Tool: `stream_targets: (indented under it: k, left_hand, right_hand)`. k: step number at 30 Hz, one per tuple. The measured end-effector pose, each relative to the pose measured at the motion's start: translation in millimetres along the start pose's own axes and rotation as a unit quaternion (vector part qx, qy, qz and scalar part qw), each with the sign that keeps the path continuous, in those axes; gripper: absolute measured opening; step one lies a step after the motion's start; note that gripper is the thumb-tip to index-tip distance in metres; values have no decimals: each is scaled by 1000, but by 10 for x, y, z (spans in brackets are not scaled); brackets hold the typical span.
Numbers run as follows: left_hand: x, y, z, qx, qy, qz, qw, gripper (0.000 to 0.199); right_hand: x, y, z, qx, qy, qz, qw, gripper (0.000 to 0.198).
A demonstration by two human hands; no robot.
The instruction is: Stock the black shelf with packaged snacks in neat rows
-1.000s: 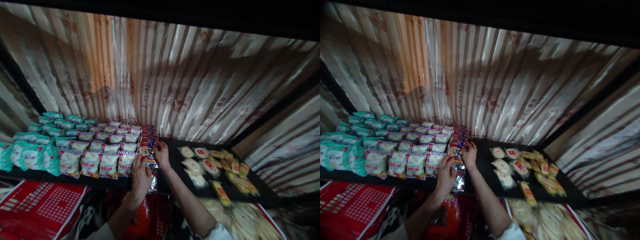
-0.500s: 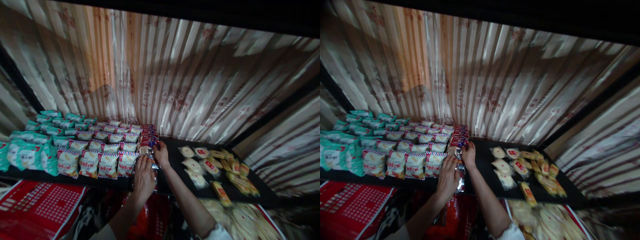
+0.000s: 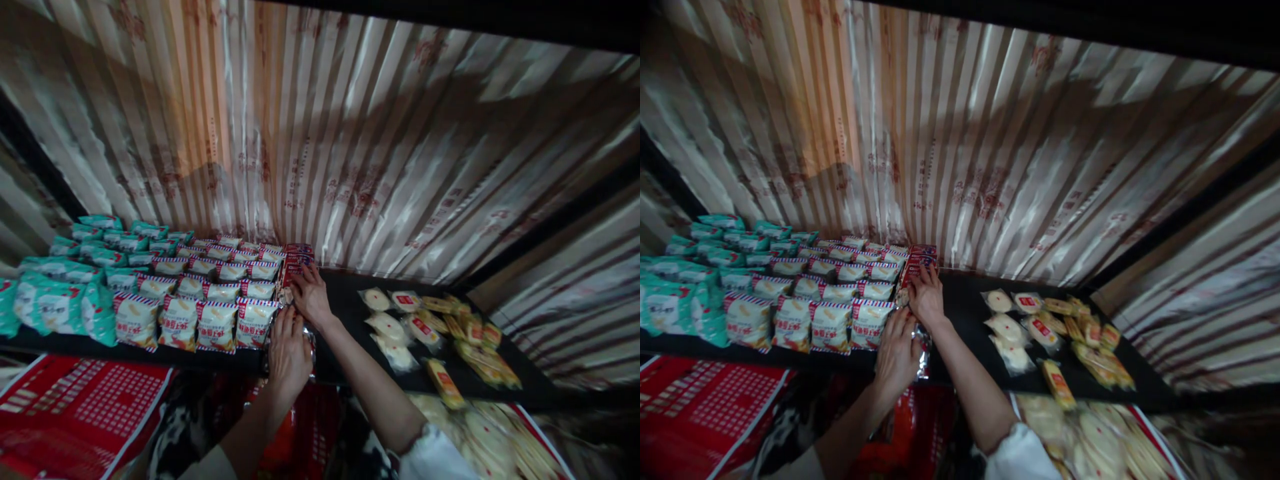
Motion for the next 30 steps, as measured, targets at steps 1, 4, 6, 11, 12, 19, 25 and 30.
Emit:
stream_targets:
  k: [1, 4, 6, 11, 12, 19, 25, 30]
  left_hand:
    - [-3, 3, 2, 0, -1, 1, 1000, 43]
    - [-6, 17, 5, 1, -6, 5, 1000, 45]
    - [-6, 26, -7, 5, 0, 6, 1000, 44]
    - [-8, 33, -60, 17, 30, 6, 999, 42]
    - [-9, 33, -63, 20, 30, 6, 999, 42]
    - [-14, 24, -65, 43, 27, -6, 999, 43]
    - [-13, 19, -65, 52, 36, 2, 998, 42]
    - [-16, 41, -72, 65, 26, 4, 998, 42]
  right_hand:
    - [25, 23, -30, -9, 18, 2, 1000, 32]
    - [69, 31, -115, -29, 55, 0, 998, 34]
    - [68, 5, -159, -33, 62, 0, 998, 34]
    - [21, -78, -229, -17, 45, -14, 999, 35]
    - [15, -90, -239, -15, 46, -20, 999, 35]
    - [68, -62, -155, -12, 65, -29, 997, 35]
    - [318, -35, -131, -80, 93, -39, 992, 42]
    - [567, -114, -336, -128, 174, -52, 975, 57]
Point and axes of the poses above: each hand's wrist, its own x-axis towards the middle knuckle, its own z-axis out of the back of the hand, y = z × x, the point moved 7 cm from there along x, towards the middle knuckle, and after that the axes turned 5 degrees about -x, right-handed, at the moved point
